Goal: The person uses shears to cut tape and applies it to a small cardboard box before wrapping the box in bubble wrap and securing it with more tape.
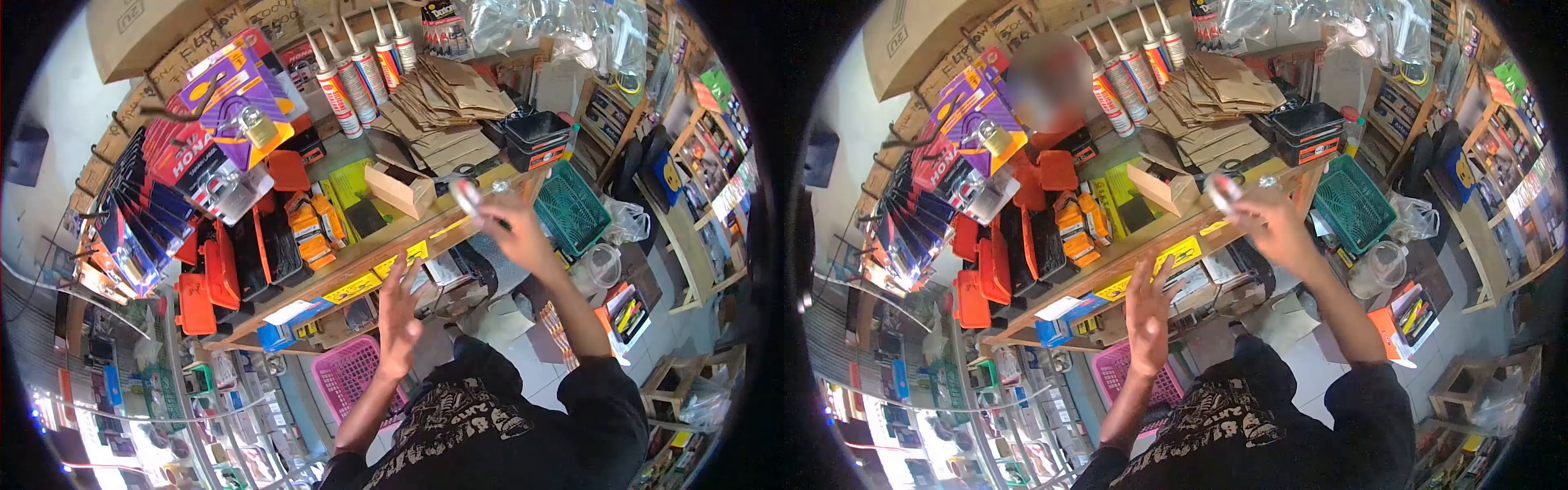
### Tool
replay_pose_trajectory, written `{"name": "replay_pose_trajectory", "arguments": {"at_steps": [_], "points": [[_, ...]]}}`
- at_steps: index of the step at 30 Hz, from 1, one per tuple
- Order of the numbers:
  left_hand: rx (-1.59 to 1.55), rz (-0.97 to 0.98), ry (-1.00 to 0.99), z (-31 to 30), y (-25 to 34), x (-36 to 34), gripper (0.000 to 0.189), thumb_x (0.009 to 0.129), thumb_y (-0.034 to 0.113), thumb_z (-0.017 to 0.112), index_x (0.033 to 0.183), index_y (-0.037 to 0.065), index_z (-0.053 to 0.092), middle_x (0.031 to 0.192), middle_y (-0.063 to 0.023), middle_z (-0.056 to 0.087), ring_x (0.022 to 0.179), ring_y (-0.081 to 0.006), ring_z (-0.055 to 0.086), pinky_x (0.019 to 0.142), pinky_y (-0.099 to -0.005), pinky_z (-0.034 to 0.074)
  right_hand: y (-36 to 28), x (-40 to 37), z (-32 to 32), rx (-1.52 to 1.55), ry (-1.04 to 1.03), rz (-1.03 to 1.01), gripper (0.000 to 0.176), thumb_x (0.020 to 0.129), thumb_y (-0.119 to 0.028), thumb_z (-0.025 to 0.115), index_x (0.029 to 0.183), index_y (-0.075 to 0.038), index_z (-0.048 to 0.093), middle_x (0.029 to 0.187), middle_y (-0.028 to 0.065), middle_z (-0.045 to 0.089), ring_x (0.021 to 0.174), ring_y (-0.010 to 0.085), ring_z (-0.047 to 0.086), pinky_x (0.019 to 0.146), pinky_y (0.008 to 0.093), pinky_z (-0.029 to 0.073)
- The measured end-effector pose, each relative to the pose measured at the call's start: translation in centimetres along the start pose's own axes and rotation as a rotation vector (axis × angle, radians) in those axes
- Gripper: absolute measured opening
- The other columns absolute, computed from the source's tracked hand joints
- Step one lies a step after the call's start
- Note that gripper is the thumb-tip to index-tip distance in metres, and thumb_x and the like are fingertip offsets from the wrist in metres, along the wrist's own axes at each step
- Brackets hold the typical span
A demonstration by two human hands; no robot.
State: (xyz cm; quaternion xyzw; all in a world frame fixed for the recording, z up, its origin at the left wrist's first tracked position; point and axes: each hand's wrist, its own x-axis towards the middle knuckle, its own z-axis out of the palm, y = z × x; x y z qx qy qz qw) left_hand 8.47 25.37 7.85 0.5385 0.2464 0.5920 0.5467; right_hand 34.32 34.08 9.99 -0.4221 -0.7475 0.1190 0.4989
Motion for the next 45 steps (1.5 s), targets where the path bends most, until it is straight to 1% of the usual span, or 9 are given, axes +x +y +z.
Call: {"name": "replay_pose_trajectory", "arguments": {"at_steps": [7, 13, 15, 19, 23, 37, 41, 43, 45], "points": [[-0.154, -0.068, -0.041, -0.7, 0.5, 2.8, 0.094, 0.091, 0.058, 0.065, 0.164, 0.009, 0.032, 0.171, -0.0249, 0.024, 0.155, -0.0456, 0.028, 0.122, -0.0594, 0.029, 9.2, 5.0, 0.5, -0.425, 0.002, -0.046, 0.017, 0.089, -0.015, 0.076, 0.104, -0.008, 0.079, 0.096, 0.0119, 0.068, 0.091, 0.0331, 0.065, 0.080, 0.0459, 0.048], [-0.074, -0.061, 0.017, -1.6, 0.3, 4.3, 0.097, 0.090, 0.059, 0.065, 0.165, 0.009, 0.030, 0.171, -0.0253, 0.023, 0.157, -0.0442, 0.026, 0.122, -0.0595, 0.028, 8.4, 5.3, 1.1, -0.485, 0.082, -0.107, 0.033, 0.086, -0.016, 0.081, 0.117, -0.008, 0.076, 0.105, 0.0123, 0.069, 0.101, 0.0353, 0.065, 0.090, 0.0430, 0.051], [-0.024, -0.055, 0.026, -1.7, -0.2, 4.6, 0.098, 0.089, 0.060, 0.065, 0.165, 0.008, 0.030, 0.171, -0.0250, 0.022, 0.158, -0.0433, 0.024, 0.123, -0.0591, 0.026, 5.1, 4.9, 0.8, -0.295, 0.093, -0.001, 0.035, 0.087, -0.022, 0.081, 0.118, -0.007, 0.074, 0.107, 0.0159, 0.071, 0.105, 0.0362, 0.066, 0.094, 0.0449, 0.050], [0.126, -0.031, -0.013, -1.3, -1.8, 5.4, 0.103, 0.088, 0.062, 0.065, 0.165, 0.005, 0.029, 0.172, -0.0242, 0.022, 0.160, -0.0405, 0.020, 0.125, -0.0576, 0.020, 0.6, 2.2, 4.2, 0.535, -0.023, 0.245, 0.034, 0.095, -0.019, 0.079, 0.124, -0.004, 0.071, 0.101, 0.0007, 0.072, 0.080, 0.0040, 0.063, 0.071, 0.0227, 0.050], [0.329, -0.004, -0.162, -0.6, -2.6, 5.9, 0.093, 0.095, 0.058, 0.064, 0.165, 0.007, 0.031, 0.175, -0.0219, 0.012, 0.162, -0.0369, 0.014, 0.127, -0.0564, 0.017, -3.0, 0.7, 5.9, 1.238, -0.080, 0.469, 0.046, 0.097, -0.012, 0.078, 0.136, 0.004, 0.061, 0.117, 0.0094, 0.073, 0.105, 0.0125, 0.069, 0.089, 0.0259, 0.055], [0.630, 0.088, -0.265, 0.4, -2.3, 5.7, 0.087, 0.096, 0.052, 0.065, 0.166, 0.010, 0.033, 0.173, -0.0287, 0.008, 0.161, -0.0455, 0.010, 0.127, -0.0575, 0.013, -2.3, -1.0, 5.3, 1.224, 0.021, 0.666, 0.027, 0.093, 0.003, 0.076, 0.116, 0.001, 0.062, 0.103, 0.0097, 0.076, 0.100, 0.0153, 0.073, 0.091, 0.0295, 0.059], [0.819, 0.056, -0.251, 0.9, -1.7, 6.6, 0.080, 0.096, 0.055, 0.062, 0.159, 0.008, 0.046, 0.173, -0.0286, 0.012, 0.161, -0.0430, 0.012, 0.126, -0.0584, 0.014, -2.3, -2.3, 5.1, 1.326, 0.217, 0.636, 0.034, 0.089, 0.006, 0.078, 0.114, -0.001, 0.057, 0.099, 0.0099, 0.074, 0.100, 0.0157, 0.073, 0.086, 0.0285, 0.060], [1.053, 0.143, -0.307, 0.4, -1.6, 7.4, 0.063, 0.093, 0.032, 0.073, 0.150, 0.009, 0.059, 0.172, -0.0304, 0.014, 0.161, -0.0473, 0.011, 0.127, -0.0597, 0.014, -1.9, -3.2, 5.3, 1.214, 0.277, 0.681, 0.034, 0.088, 0.007, 0.079, 0.112, -0.002, 0.056, 0.098, 0.0108, 0.074, 0.100, 0.0153, 0.073, 0.085, 0.0284, 0.059], [1.144, 0.146, -0.296, 1.0, -1.4, 8.0, 0.053, 0.092, 0.029, 0.074, 0.139, 0.006, 0.068, 0.171, -0.0298, 0.017, 0.160, -0.0485, 0.013, 0.126, -0.0609, 0.015, -1.7, -3.6, 5.1, 1.206, 0.276, 0.697, 0.034, 0.088, 0.008, 0.079, 0.112, -0.002, 0.056, 0.099, 0.0107, 0.073, 0.100, 0.0148, 0.073, 0.084, 0.0283, 0.059]]}}
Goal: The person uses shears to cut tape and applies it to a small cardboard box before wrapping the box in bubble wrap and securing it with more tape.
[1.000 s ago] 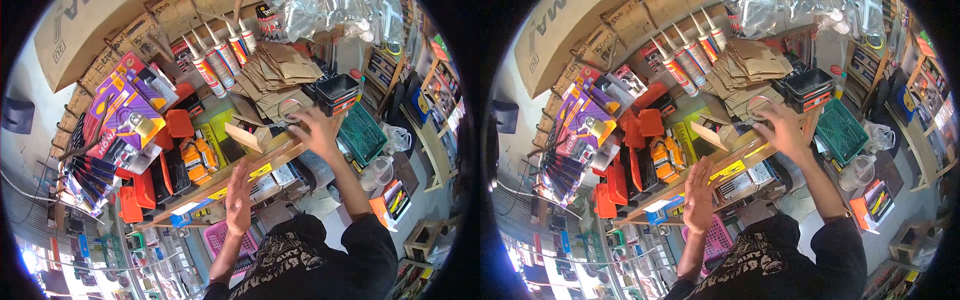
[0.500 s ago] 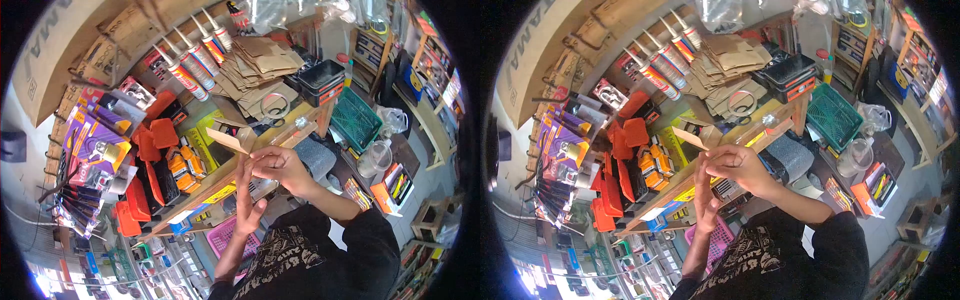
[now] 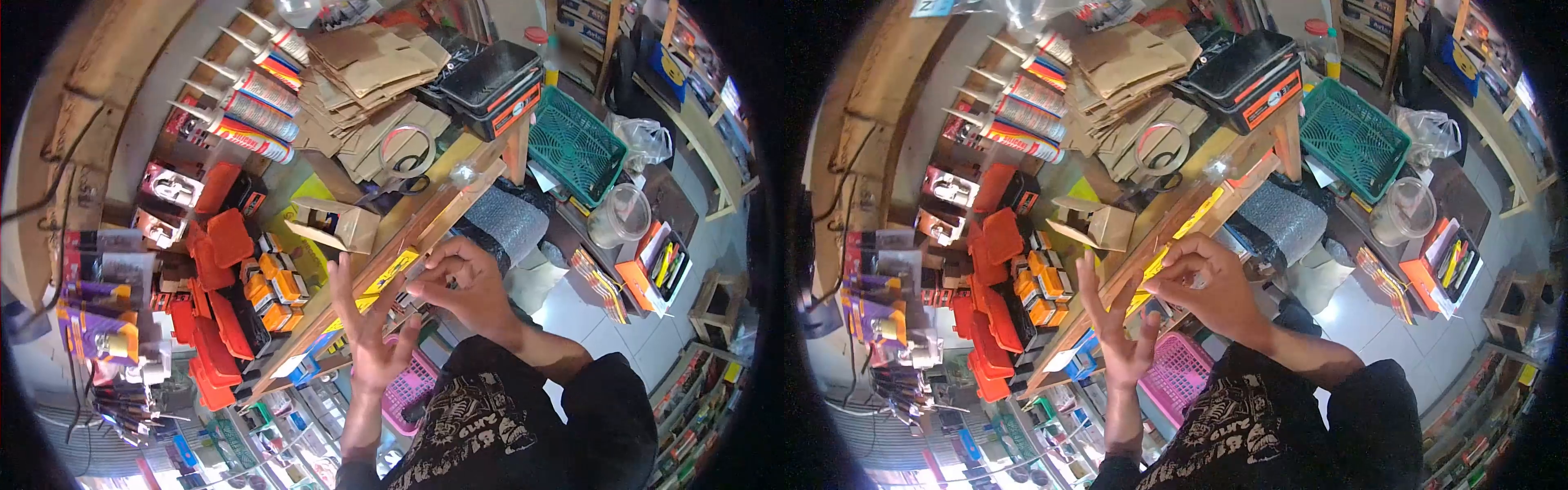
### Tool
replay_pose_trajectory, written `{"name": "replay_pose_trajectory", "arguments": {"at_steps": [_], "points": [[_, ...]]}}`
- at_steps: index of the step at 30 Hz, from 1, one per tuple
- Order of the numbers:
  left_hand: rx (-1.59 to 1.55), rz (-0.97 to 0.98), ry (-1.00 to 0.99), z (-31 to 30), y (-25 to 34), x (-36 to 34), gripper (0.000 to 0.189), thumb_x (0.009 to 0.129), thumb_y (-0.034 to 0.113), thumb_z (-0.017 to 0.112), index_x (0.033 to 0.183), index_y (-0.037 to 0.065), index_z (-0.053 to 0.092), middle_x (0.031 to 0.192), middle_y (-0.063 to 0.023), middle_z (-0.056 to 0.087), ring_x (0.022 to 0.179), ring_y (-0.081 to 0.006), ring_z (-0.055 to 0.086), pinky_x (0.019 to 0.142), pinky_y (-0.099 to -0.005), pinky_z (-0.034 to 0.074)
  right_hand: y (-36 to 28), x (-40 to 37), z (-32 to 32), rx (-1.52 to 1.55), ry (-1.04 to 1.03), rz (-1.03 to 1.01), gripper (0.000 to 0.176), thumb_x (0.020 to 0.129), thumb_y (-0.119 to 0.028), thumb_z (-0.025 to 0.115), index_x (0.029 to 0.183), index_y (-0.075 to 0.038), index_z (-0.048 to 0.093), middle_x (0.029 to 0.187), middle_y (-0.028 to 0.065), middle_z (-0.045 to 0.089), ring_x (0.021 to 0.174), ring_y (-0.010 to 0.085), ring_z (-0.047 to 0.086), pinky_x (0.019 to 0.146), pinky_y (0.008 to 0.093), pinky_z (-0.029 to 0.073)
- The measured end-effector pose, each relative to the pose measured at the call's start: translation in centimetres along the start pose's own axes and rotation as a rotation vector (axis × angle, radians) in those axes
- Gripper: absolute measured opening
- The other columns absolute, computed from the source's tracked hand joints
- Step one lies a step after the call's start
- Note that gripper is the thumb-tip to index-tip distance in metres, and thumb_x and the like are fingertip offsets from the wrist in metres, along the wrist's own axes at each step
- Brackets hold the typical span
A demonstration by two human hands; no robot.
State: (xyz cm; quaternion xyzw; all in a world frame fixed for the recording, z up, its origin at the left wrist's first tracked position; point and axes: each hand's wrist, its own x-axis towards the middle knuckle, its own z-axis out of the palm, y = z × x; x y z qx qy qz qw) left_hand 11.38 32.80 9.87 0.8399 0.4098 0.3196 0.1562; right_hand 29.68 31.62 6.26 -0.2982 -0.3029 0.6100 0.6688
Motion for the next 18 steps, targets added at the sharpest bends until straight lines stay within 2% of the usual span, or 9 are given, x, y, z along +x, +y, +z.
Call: {"name": "replay_pose_trajectory", "arguments": {"at_steps": [2, 3, 7, 9, 10, 12, 13, 15, 18], "points": [[0.008, -0.044, 0.053, 0.2, -0.2, 0.4, 0.050, 0.092, 0.027, 0.073, 0.135, 0.003, 0.068, 0.170, -0.0285, 0.023, 0.159, -0.0478, 0.016, 0.126, -0.0603, 0.016, 0.7, -0.1, -0.6, -0.008, 0.007, 0.017, 0.034, 0.088, 0.008, 0.079, 0.111, -0.002, 0.056, 0.100, 0.0105, 0.072, 0.100, 0.0144, 0.073, 0.084, 0.0281, 0.059], [-0.167, -0.115, 0.181, 1.0, -0.4, 0.8, 0.044, 0.092, 0.024, 0.074, 0.129, 0.002, 0.067, 0.167, -0.0251, 0.032, 0.157, -0.0444, 0.026, 0.125, -0.0570, 0.022, 1.5, 0.1, -0.9, -0.029, 0.014, -0.035, 0.034, 0.089, 0.007, 0.079, 0.112, -0.002, 0.056, 0.101, 0.0099, 0.072, 0.098, 0.0134, 0.072, 0.083, 0.0275, 0.058], [-0.126, -0.164, 0.359, -1.2, -3.9, 2.5, 0.034, 0.096, 0.019, 0.070, 0.126, 0.002, 0.066, 0.164, -0.0214, 0.038, 0.151, -0.0355, 0.036, 0.121, -0.0518, 0.030, 1.8, 0.9, -1.6, -0.186, 0.020, -0.129, 0.034, 0.089, 0.006, 0.079, 0.113, -0.003, 0.057, 0.101, 0.0068, 0.070, 0.096, 0.0112, 0.070, 0.085, 0.0266, 0.054], [-0.097, -0.187, 0.528, -2.6, -5.7, 4.4, 0.038, 0.102, 0.016, 0.064, 0.136, 0.001, 0.059, 0.143, -0.0194, 0.060, 0.132, -0.0258, 0.057, 0.111, -0.0384, 0.044, 2.1, 1.3, -1.5, -0.249, -0.009, -0.164, 0.035, 0.089, 0.003, 0.081, 0.114, -0.003, 0.057, 0.104, 0.0072, 0.070, 0.098, 0.0117, 0.069, 0.087, 0.0279, 0.054], [-0.091, -0.187, 0.530, -3.8, -6.9, 5.5, 0.038, 0.102, 0.016, 0.064, 0.136, 0.001, 0.059, 0.143, -0.0194, 0.060, 0.132, -0.0258, 0.057, 0.111, -0.0384, 0.044, 2.2, 1.6, -1.4, -0.320, -0.034, -0.210, 0.037, 0.088, -0.001, 0.082, 0.116, -0.004, 0.058, 0.106, 0.0075, 0.069, 0.100, 0.0122, 0.068, 0.089, 0.0292, 0.053], [-0.098, -0.399, 0.387, -6.3, -9.3, 7.6, 0.039, 0.102, 0.020, 0.068, 0.134, 0.001, 0.059, 0.125, -0.0118, 0.069, 0.115, -0.0175, 0.064, 0.098, -0.0328, 0.049, 2.1, 2.3, -0.3, -0.399, -0.047, -0.315, 0.037, 0.088, -0.008, 0.084, 0.116, -0.004, 0.059, 0.107, 0.0095, 0.068, 0.103, 0.0171, 0.068, 0.091, 0.0340, 0.053], [-0.095, -0.401, 0.393, -7.3, -10.3, 8.9, 0.039, 0.102, 0.020, 0.068, 0.134, 0.001, 0.059, 0.125, -0.0118, 0.069, 0.115, -0.0175, 0.064, 0.098, -0.0328, 0.049, 2.0, 2.7, 0.3, -0.482, -0.056, -0.423, 0.038, 0.088, -0.014, 0.085, 0.116, -0.004, 0.061, 0.108, 0.0114, 0.068, 0.106, 0.0219, 0.068, 0.093, 0.0388, 0.052], [-0.047, -0.461, 0.137, -8.5, -12.0, 11.5, 0.043, 0.099, 0.024, 0.073, 0.134, 0.002, 0.060, 0.111, -0.0044, 0.072, 0.102, -0.0132, 0.065, 0.090, -0.0316, 0.050, 2.6, 3.9, 1.3, -0.538, -0.082, -0.518, 0.040, 0.088, -0.016, 0.084, 0.119, -0.005, 0.060, 0.114, 0.0139, 0.065, 0.113, 0.0261, 0.064, 0.098, 0.0410, 0.050], [-0.114, -0.681, -0.037, -9.2, -11.7, 14.5, 0.042, 0.097, 0.023, 0.076, 0.131, 0.004, 0.060, 0.110, -0.0025, 0.073, 0.099, -0.0129, 0.067, 0.085, -0.0311, 0.052, 3.7, 5.2, 2.6, -0.583, -0.128, -0.622, 0.047, 0.088, -0.018, 0.084, 0.125, -0.006, 0.058, 0.125, 0.0176, 0.058, 0.126, 0.0346, 0.054, 0.108, 0.0454, 0.042]]}}
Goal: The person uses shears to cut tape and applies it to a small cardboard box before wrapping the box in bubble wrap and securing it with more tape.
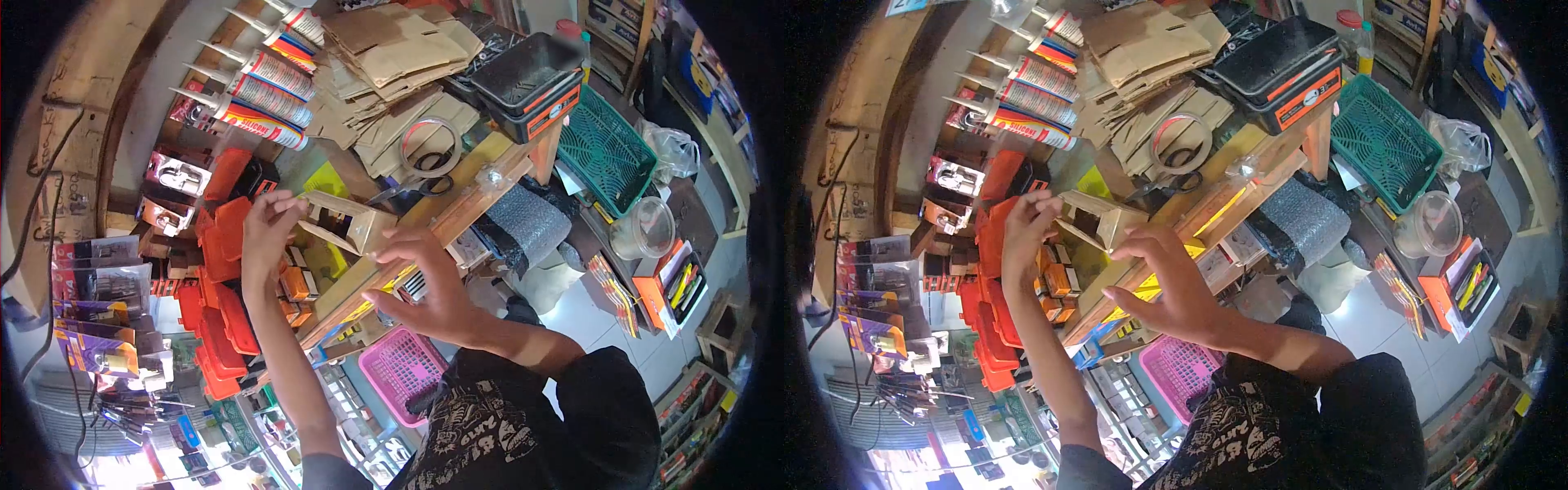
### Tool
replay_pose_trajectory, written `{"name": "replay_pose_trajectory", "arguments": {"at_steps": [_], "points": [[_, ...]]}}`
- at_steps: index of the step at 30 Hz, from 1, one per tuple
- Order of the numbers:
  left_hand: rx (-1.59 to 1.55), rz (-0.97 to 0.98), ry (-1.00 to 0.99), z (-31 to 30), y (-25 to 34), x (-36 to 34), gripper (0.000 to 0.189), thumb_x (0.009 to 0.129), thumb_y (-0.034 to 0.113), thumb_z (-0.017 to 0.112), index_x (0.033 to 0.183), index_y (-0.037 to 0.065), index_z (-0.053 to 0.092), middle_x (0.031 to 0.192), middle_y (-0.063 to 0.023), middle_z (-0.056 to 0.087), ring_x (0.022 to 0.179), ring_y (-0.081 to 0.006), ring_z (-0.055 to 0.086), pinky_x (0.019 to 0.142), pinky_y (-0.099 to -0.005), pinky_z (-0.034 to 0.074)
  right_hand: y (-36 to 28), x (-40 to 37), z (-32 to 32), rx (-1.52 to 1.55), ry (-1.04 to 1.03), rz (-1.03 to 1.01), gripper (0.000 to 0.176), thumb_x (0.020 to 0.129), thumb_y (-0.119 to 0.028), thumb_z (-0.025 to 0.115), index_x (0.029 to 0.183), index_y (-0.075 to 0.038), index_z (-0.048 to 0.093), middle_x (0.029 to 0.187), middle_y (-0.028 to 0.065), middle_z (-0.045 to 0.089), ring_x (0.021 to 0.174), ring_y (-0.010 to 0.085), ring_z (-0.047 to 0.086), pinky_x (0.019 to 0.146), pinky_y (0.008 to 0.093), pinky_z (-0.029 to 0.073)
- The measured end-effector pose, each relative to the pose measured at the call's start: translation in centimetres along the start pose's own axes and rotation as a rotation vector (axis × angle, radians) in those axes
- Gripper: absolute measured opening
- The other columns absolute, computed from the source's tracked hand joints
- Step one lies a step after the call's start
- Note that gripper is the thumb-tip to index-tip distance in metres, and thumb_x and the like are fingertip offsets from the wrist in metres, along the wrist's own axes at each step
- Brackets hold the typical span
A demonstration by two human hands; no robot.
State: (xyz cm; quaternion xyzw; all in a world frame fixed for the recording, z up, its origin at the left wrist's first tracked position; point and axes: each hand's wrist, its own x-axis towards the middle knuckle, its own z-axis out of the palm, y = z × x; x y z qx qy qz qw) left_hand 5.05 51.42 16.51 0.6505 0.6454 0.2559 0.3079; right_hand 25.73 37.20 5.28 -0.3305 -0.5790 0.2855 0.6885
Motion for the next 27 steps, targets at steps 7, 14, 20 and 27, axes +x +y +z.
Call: {"name": "replay_pose_trajectory", "arguments": {"at_steps": [7, 14, 20, 27], "points": [[0.045, -0.147, -0.342, -2.3, 1.6, 3.3, 0.038, 0.089, 0.018, 0.085, 0.117, 0.004, 0.064, 0.103, -0.0038, 0.076, 0.089, -0.0123, 0.073, 0.070, -0.0240, 0.056, 0.7, 0.6, 1.6, -0.013, 0.024, 0.006, 0.046, 0.086, -0.014, 0.083, 0.125, -0.006, 0.058, 0.124, 0.0165, 0.057, 0.123, 0.0339, 0.055, 0.107, 0.0454, 0.043], [0.072, -0.176, -0.575, -3.2, 2.0, 5.9, 0.034, 0.088, 0.015, 0.085, 0.116, 0.003, 0.069, 0.101, -0.0059, 0.077, 0.086, -0.0130, 0.074, 0.068, -0.0236, 0.059, 1.2, 1.7, 3.0, -0.077, 0.070, -0.064, 0.041, 0.085, -0.013, 0.081, 0.120, -0.008, 0.059, 0.118, 0.0149, 0.058, 0.118, 0.0364, 0.057, 0.103, 0.0481, 0.042], [0.237, -0.124, -0.512, -2.4, 1.4, 6.8, 0.017, 0.085, 0.012, 0.085, 0.097, 0.000, 0.080, 0.084, -0.0067, 0.076, 0.069, -0.0094, 0.070, 0.060, -0.0213, 0.055, 1.4, 2.0, 3.0, -0.097, 0.048, -0.067, 0.036, 0.086, -0.013, 0.080, 0.116, -0.009, 0.060, 0.118, 0.0144, 0.058, 0.117, 0.0357, 0.058, 0.100, 0.0478, 0.043], [0.369, -0.020, -0.383, -2.1, 1.7, 6.2, 0.017, 0.083, 0.009, 0.083, 0.090, -0.006, 0.078, 0.077, -0.0094, 0.075, 0.066, -0.0156, 0.071, 0.059, -0.0272, 0.058, 1.5, 2.3, 2.7, -0.101, 0.028, -0.078, 0.036, 0.086, -0.012, 0.079, 0.116, -0.010, 0.060, 0.119, 0.0141, 0.058, 0.119, 0.0350, 0.057, 0.100, 0.0473, 0.043]]}}
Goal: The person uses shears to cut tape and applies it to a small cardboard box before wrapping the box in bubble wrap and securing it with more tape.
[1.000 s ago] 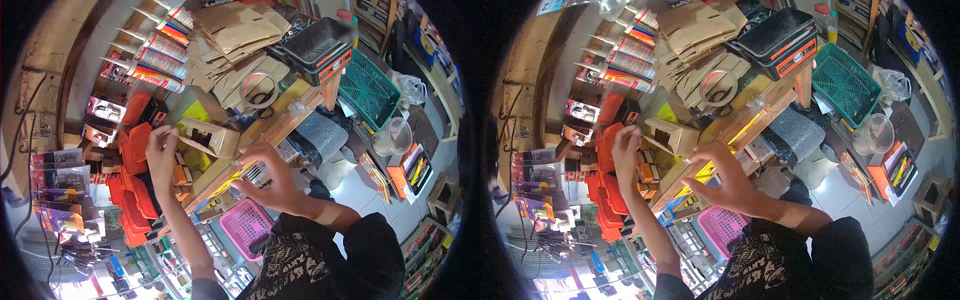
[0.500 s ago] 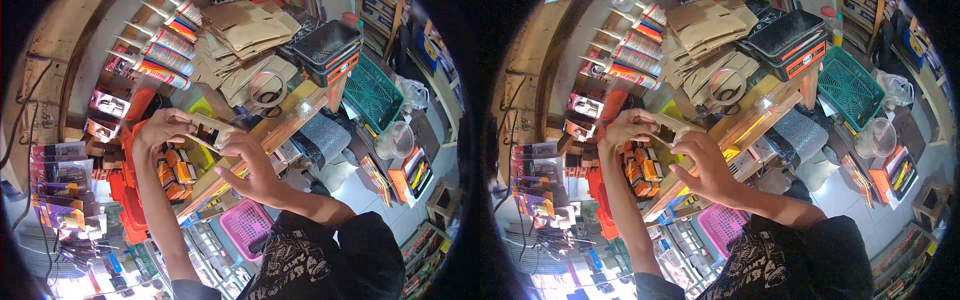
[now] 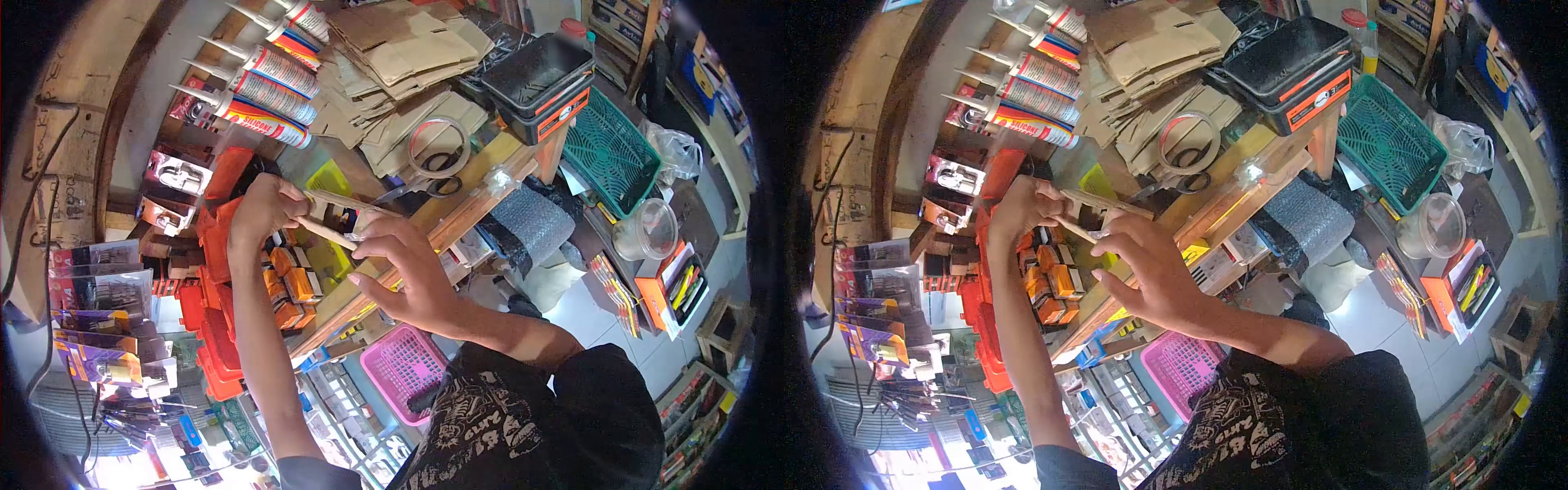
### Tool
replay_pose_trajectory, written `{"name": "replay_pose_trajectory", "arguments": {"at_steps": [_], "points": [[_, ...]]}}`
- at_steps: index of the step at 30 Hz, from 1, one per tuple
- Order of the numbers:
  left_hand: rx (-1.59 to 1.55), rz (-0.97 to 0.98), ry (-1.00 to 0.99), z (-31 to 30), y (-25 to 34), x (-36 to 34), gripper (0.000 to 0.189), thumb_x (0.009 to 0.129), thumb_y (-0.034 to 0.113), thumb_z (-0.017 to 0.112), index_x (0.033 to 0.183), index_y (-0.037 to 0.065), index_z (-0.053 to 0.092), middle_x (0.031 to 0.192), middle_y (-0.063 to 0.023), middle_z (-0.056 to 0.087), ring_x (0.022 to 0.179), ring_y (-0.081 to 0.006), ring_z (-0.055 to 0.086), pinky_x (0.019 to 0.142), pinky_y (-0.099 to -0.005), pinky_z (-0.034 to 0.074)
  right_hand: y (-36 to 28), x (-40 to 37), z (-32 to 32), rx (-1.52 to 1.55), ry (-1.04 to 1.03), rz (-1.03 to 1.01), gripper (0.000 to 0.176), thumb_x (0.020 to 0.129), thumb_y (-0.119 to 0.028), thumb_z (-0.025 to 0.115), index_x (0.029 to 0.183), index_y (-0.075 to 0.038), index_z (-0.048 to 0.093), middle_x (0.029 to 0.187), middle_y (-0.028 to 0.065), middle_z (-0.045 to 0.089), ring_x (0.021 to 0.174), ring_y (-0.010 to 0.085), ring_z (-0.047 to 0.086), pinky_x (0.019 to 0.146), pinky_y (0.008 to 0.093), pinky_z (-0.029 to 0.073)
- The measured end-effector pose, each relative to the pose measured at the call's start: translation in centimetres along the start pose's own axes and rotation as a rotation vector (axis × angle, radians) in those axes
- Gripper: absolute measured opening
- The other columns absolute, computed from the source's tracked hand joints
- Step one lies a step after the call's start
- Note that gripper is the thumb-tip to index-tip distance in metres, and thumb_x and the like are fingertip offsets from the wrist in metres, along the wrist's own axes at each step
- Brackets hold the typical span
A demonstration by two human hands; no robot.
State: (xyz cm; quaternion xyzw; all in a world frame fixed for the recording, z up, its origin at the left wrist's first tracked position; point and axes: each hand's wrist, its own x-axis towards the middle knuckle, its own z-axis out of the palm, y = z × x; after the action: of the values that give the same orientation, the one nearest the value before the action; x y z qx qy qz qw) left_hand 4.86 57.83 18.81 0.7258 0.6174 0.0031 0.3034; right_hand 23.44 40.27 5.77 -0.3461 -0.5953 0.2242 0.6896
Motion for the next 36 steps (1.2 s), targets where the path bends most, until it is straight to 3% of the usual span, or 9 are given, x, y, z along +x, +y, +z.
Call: {"name": "replay_pose_trajectory", "arguments": {"at_steps": [10, 14, 16, 19, 23, 25, 28, 30, 36], "points": [[0.543, 0.151, 0.256, 2.1, 3.1, -2.8, 0.018, 0.079, 0.014, 0.083, 0.081, -0.004, 0.078, 0.079, -0.0264, 0.072, 0.070, -0.0358, 0.075, 0.068, -0.0439, 0.057, 0.2, 0.4, -0.1, -0.062, -0.022, -0.008, 0.033, 0.088, -0.016, 0.078, 0.116, -0.012, 0.060, 0.119, 0.0120, 0.058, 0.123, 0.0338, 0.056, 0.102, 0.0480, 0.040], [0.529, 0.250, 0.352, 2.4, 1.7, -2.9, 0.017, 0.083, 0.012, 0.081, 0.083, -0.005, 0.077, 0.075, -0.0242, 0.072, 0.068, -0.0312, 0.074, 0.065, -0.0423, 0.056, -0.2, 0.6, -0.3, -0.129, -0.037, 0.009, 0.035, 0.087, -0.015, 0.079, 0.116, -0.013, 0.059, 0.118, 0.0099, 0.058, 0.121, 0.0311, 0.056, 0.101, 0.0481, 0.038], [0.303, 0.112, 0.187, 1.7, 0.4, -2.3, 0.019, 0.085, 0.013, 0.079, 0.086, -0.006, 0.074, 0.068, -0.0192, 0.070, 0.068, -0.0236, 0.074, 0.063, -0.0397, 0.056, 0.3, 0.6, -0.3, -0.170, -0.047, -0.001, 0.035, 0.086, -0.014, 0.080, 0.115, -0.012, 0.061, 0.119, 0.0094, 0.059, 0.120, 0.0292, 0.056, 0.101, 0.0459, 0.037], [0.156, 0.112, 0.055, 1.4, -0.8, -1.6, 0.017, 0.090, 0.010, 0.075, 0.090, -0.006, 0.072, 0.073, -0.0128, 0.071, 0.072, -0.0172, 0.073, 0.064, -0.0339, 0.058, 0.3, 1.3, -0.4, -0.246, -0.048, -0.052, 0.038, 0.083, -0.013, 0.082, 0.116, -0.012, 0.063, 0.121, 0.0087, 0.058, 0.120, 0.0280, 0.056, 0.101, 0.0447, 0.037], [-0.151, 0.141, -0.084, 1.0, -1.9, -2.3, 0.012, 0.093, 0.007, 0.071, 0.095, -0.005, 0.073, 0.085, -0.0096, 0.075, 0.076, -0.0167, 0.074, 0.070, -0.0288, 0.061, -0.9, 3.7, -0.4, -0.407, -0.012, -0.199, 0.044, 0.083, -0.013, 0.080, 0.123, -0.017, 0.061, 0.116, 0.0090, 0.058, 0.117, 0.0307, 0.056, 0.106, 0.0514, 0.034], [-0.400, 0.075, -0.202, 1.1, -2.4, -2.5, 0.012, 0.097, 0.004, 0.065, 0.102, -0.005, 0.072, 0.099, -0.0092, 0.075, 0.083, -0.0177, 0.075, 0.080, -0.0283, 0.064, -1.4, 5.3, -0.8, -0.457, -0.130, -0.155, 0.044, 0.084, -0.017, 0.080, 0.124, -0.017, 0.062, 0.115, 0.0091, 0.058, 0.117, 0.0309, 0.056, 0.108, 0.0515, 0.034], [-0.512, 0.050, -0.218, 1.8, -1.3, -3.6, 0.016, 0.099, 0.006, 0.064, 0.108, -0.006, 0.069, 0.104, -0.0102, 0.074, 0.089, -0.0180, 0.076, 0.086, -0.0306, 0.065, -0.2, 7.0, -0.3, -0.483, -0.097, -0.273, 0.061, 0.074, -0.014, 0.086, 0.130, -0.021, 0.064, 0.121, 0.0080, 0.058, 0.123, 0.0333, 0.055, 0.105, 0.0490, 0.040], [-0.529, 0.038, -0.212, 2.4, -1.3, -4.0, 0.017, 0.101, 0.008, 0.063, 0.110, -0.005, 0.068, 0.105, -0.0102, 0.073, 0.092, -0.0186, 0.076, 0.087, -0.0314, 0.065, 0.2, 7.4, -0.3, -0.454, -0.225, -0.296, 0.056, 0.075, -0.013, 0.085, 0.127, -0.019, 0.065, 0.119, 0.0061, 0.061, 0.113, 0.0331, 0.063, 0.095, 0.0457, 0.051], [-0.578, 0.004, -0.251, 2.5, -2.8, -4.0, 0.018, 0.105, 0.013, 0.062, 0.112, -0.002, 0.066, 0.103, -0.0101, 0.072, 0.094, -0.0197, 0.076, 0.088, -0.0323, 0.065, 1.7, 8.2, -0.4, -0.349, -0.274, -0.265, 0.033, 0.087, -0.008, 0.069, 0.119, -0.014, 0.066, 0.115, 0.0089, 0.065, 0.087, 0.0339, 0.071, 0.079, 0.0447, 0.059]]}}
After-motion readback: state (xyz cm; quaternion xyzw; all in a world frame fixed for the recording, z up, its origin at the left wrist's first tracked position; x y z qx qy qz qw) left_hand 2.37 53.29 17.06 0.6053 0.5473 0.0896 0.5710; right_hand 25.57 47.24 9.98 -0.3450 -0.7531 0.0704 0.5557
